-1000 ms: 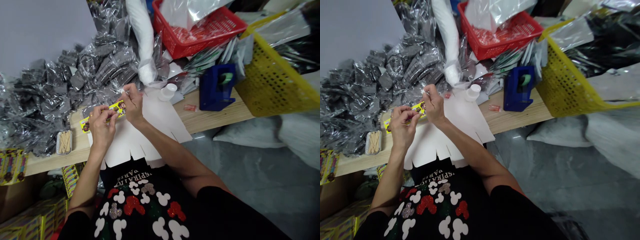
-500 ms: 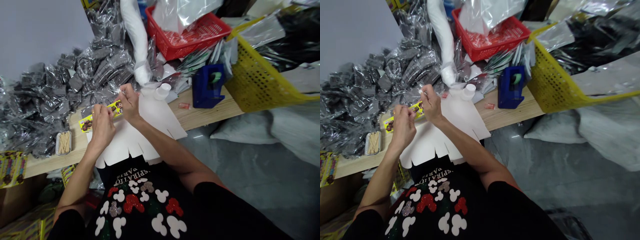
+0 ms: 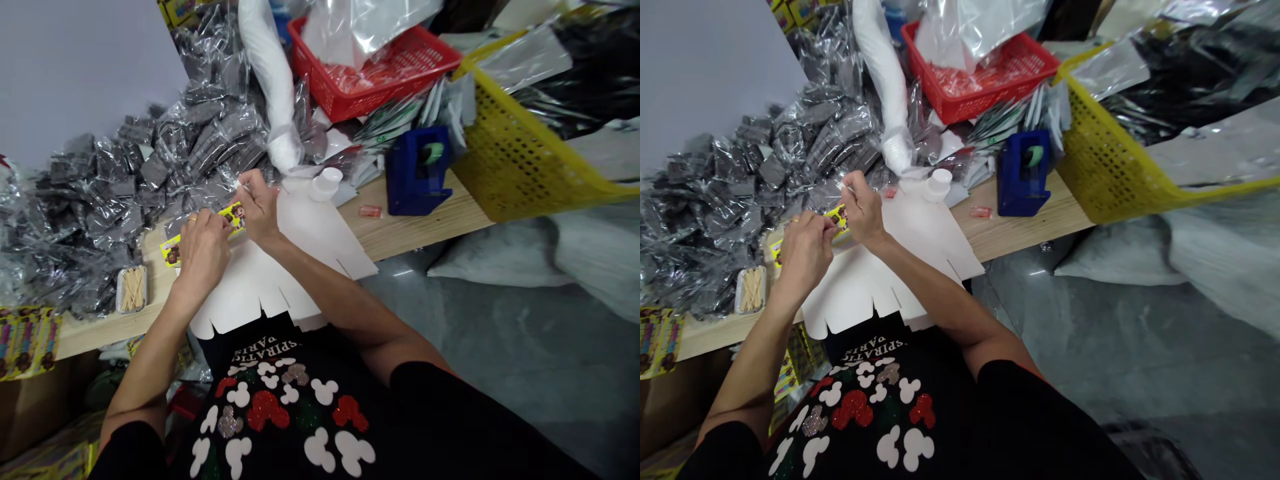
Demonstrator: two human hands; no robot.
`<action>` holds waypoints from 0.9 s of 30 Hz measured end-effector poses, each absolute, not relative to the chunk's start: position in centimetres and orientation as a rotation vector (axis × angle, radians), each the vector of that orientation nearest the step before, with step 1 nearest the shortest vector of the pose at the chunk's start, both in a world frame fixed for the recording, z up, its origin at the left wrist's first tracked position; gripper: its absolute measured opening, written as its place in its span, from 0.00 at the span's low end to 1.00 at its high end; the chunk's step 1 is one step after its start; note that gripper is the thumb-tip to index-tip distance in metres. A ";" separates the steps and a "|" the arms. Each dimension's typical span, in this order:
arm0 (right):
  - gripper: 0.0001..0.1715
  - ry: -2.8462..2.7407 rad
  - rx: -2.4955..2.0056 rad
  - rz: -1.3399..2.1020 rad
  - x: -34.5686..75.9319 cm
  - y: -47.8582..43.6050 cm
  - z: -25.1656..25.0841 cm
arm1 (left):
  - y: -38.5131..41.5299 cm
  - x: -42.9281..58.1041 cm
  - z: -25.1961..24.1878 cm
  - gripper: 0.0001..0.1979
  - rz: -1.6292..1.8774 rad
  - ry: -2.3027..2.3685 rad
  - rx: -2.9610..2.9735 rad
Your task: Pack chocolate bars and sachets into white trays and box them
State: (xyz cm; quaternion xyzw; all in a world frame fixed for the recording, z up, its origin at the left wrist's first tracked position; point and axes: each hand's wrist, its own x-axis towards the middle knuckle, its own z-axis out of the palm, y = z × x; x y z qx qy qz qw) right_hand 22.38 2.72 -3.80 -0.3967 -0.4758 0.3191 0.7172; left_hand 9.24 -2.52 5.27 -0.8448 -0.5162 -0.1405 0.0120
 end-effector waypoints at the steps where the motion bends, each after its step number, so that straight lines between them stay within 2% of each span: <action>1: 0.30 -1.057 -0.879 0.716 22.4 2.7 -3.8 | -2.5 9.3 5.0 0.06 -0.414 -1.595 -2.620; 10: 0.29 -1.083 -0.867 0.759 22.4 2.5 -4.0 | -2.9 8.8 2.8 0.04 -0.499 -1.455 -2.579; 20: 0.28 -1.077 -0.887 0.746 22.5 3.4 -4.1 | -7.6 9.0 0.6 0.08 -0.605 -1.440 -2.426; 27: 0.23 -1.077 -0.884 0.763 22.7 3.5 -4.7 | -10.1 7.7 2.3 0.02 -0.810 -1.064 -2.640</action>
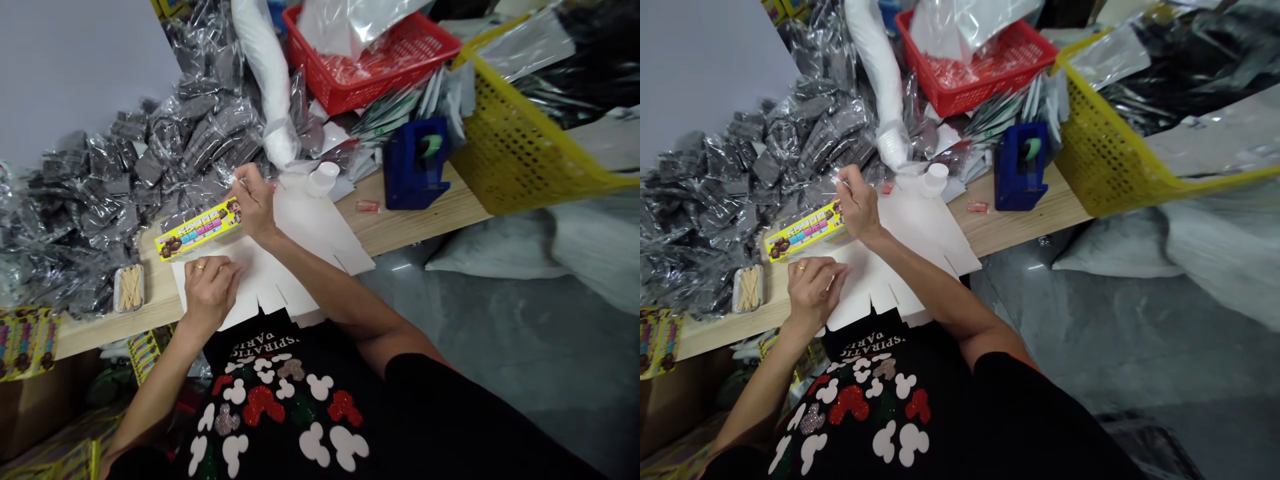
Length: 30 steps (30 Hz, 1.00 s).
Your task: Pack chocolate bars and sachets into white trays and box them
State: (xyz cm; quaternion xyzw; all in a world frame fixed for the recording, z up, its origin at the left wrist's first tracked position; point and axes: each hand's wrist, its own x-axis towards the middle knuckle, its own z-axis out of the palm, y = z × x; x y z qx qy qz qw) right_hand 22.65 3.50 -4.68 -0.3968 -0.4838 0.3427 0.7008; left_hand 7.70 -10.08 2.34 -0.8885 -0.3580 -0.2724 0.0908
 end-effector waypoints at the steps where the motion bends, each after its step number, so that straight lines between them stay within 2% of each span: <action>1: 0.23 -1.078 -0.889 0.769 22.7 3.4 -4.7 | -10.1 7.5 2.8 0.03 -0.894 -1.101 -2.692; 3: 0.22 -1.079 -0.900 0.788 22.8 3.4 -4.6 | -9.9 7.3 3.8 0.04 -1.151 -1.293 -2.787; 9: 0.16 -1.100 -0.929 0.834 23.5 3.8 -3.5 | -7.3 7.4 6.3 0.12 -2.252 -2.103 -2.714; 13: 0.09 -1.091 -0.922 0.683 25.9 3.6 -2.2 | -6.2 7.6 7.6 0.14 -2.520 -2.270 -2.674; 16: 0.07 -1.069 -0.853 0.826 28.4 2.1 -1.2 | -6.1 7.7 7.7 0.13 -2.566 -2.300 -2.712; 17: 0.06 -1.077 -0.822 0.916 29.2 1.3 -0.9 | -6.1 7.6 7.5 0.13 -2.553 -2.278 -2.735; 18: 0.09 -1.096 -0.797 0.999 29.8 0.4 -0.8 | -6.1 7.5 7.3 0.12 -2.517 -2.239 -2.765; 21: 0.28 -1.195 -0.796 1.116 31.5 -1.9 -0.9 | -5.8 6.7 6.7 0.14 -2.272 -1.994 -2.852; 22: 0.31 -1.221 -0.827 1.113 31.9 -2.5 -1.2 | -5.5 6.3 6.6 0.18 -2.136 -1.889 -2.858; 27: 0.24 -1.251 -1.138 1.045 32.9 -3.5 -2.9 | -1.5 4.8 6.8 0.43 -1.278 -1.488 -2.833; 30: 0.23 -1.412 -1.206 0.959 32.0 -4.2 -2.9 | 1.1 5.0 6.6 0.46 -0.868 -1.487 -2.962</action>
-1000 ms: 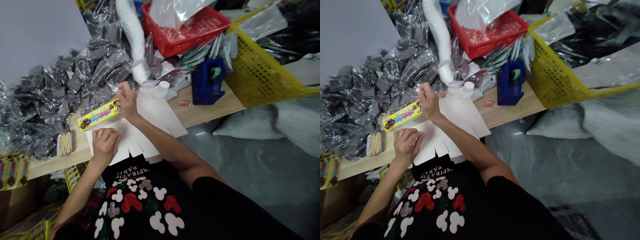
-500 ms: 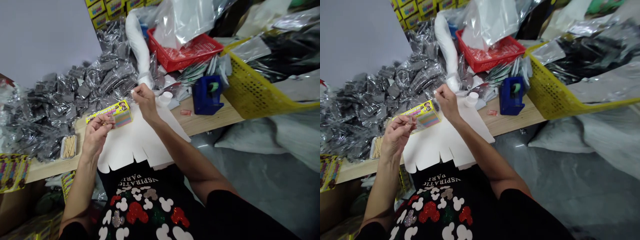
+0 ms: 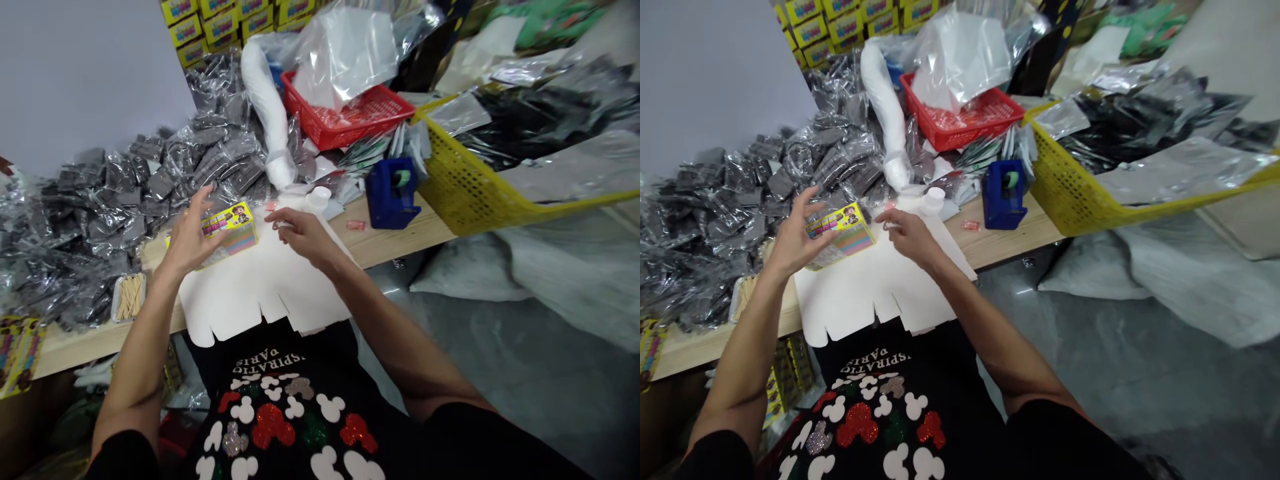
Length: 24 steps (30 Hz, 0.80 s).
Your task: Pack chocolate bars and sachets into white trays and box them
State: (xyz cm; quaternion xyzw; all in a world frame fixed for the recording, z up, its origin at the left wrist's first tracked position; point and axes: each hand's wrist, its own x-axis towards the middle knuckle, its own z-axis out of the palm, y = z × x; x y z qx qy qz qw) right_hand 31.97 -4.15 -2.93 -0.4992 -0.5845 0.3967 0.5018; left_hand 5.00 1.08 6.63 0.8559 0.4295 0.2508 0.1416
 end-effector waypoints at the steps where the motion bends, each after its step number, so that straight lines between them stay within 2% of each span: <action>1: 0.25 -1.502 -1.193 0.894 31.5 -4.6 -2.7 | 1.6 5.2 6.6 0.45 0.643 1.249 2.473; 6: 0.40 -1.934 -1.239 0.422 28.9 -6.8 -2.2 | 2.0 5.4 6.8 0.41 0.526 1.236 2.521; 9: 0.44 -2.112 -1.303 0.193 27.9 -7.4 -2.6 | 1.2 5.1 6.4 0.41 0.518 1.237 2.565; 14: 0.38 -2.199 -1.359 -0.083 27.1 -8.2 -2.6 | -0.6 5.0 4.4 0.39 0.676 1.210 2.637; 18: 0.34 -2.191 -1.393 -0.121 26.6 -9.3 -2.2 | -2.1 5.1 3.2 0.39 0.814 1.125 2.674; 24: 0.35 -2.135 -1.400 -0.092 26.6 -10.3 -3.0 | -3.9 6.4 2.1 0.23 0.827 1.219 2.876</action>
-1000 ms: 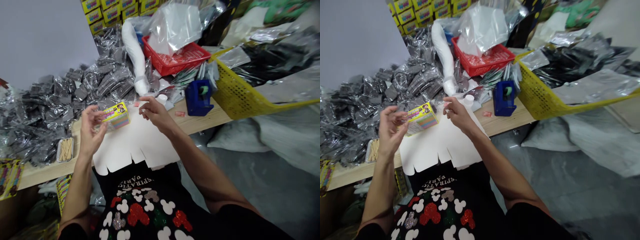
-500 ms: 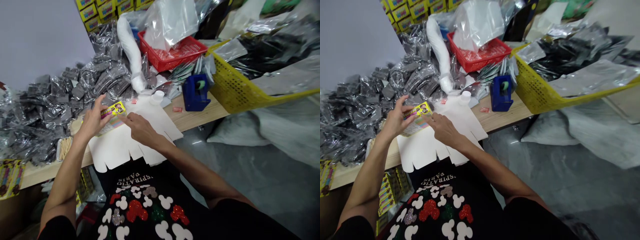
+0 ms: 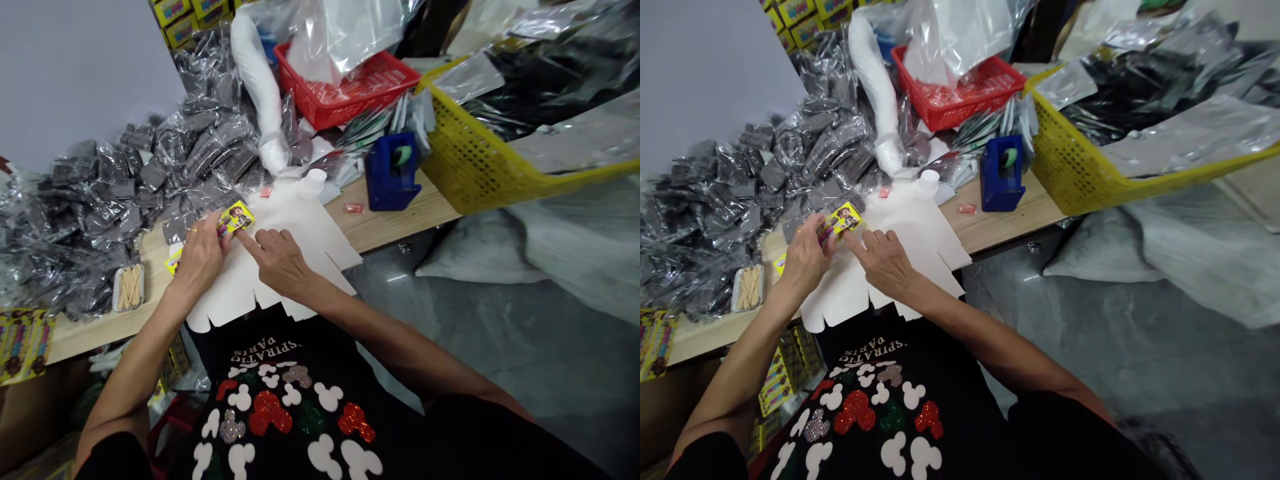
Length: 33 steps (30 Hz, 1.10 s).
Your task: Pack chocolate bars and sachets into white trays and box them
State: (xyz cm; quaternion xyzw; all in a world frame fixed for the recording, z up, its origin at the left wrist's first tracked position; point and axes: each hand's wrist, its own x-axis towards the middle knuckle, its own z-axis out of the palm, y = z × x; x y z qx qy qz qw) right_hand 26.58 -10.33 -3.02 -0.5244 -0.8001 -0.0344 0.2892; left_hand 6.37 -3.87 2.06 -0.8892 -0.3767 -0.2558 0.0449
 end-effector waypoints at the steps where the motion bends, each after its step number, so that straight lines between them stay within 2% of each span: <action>1: 0.35 -2.130 -1.400 -0.093 26.6 -10.3 -3.1 | -4.0 6.5 2.1 0.22 -0.746 -1.164 -2.710; 7: 0.33 -2.098 -1.390 0.001 26.5 -9.5 -2.1 | -3.3 6.7 2.8 0.25 -0.534 -1.156 -2.776; 13: 0.42 -1.870 -1.291 0.551 28.3 -9.0 -1.1 | -1.5 6.4 2.2 0.30 -0.725 -1.232 -2.702; 14: 0.41 -1.814 -1.257 0.622 29.0 -8.9 -1.0 | -1.2 6.3 2.0 0.31 -0.759 -1.260 -2.683; 18: 0.27 -1.740 -1.178 0.732 31.6 -8.5 -0.6 | -0.6 5.9 2.1 0.33 -0.807 -1.325 -2.696; 22: 0.26 -1.717 -1.226 0.694 32.6 -7.7 0.6 | -0.5 5.8 2.6 0.31 -0.777 -1.379 -2.730; 28: 0.14 -1.797 -1.240 0.442 32.1 -5.8 3.3 | 0.1 5.6 2.6 0.26 -0.809 -1.407 -2.724; 33: 0.20 -2.042 -1.232 0.258 31.2 -4.8 4.6 | 1.1 5.3 2.6 0.23 -0.779 -1.411 -2.760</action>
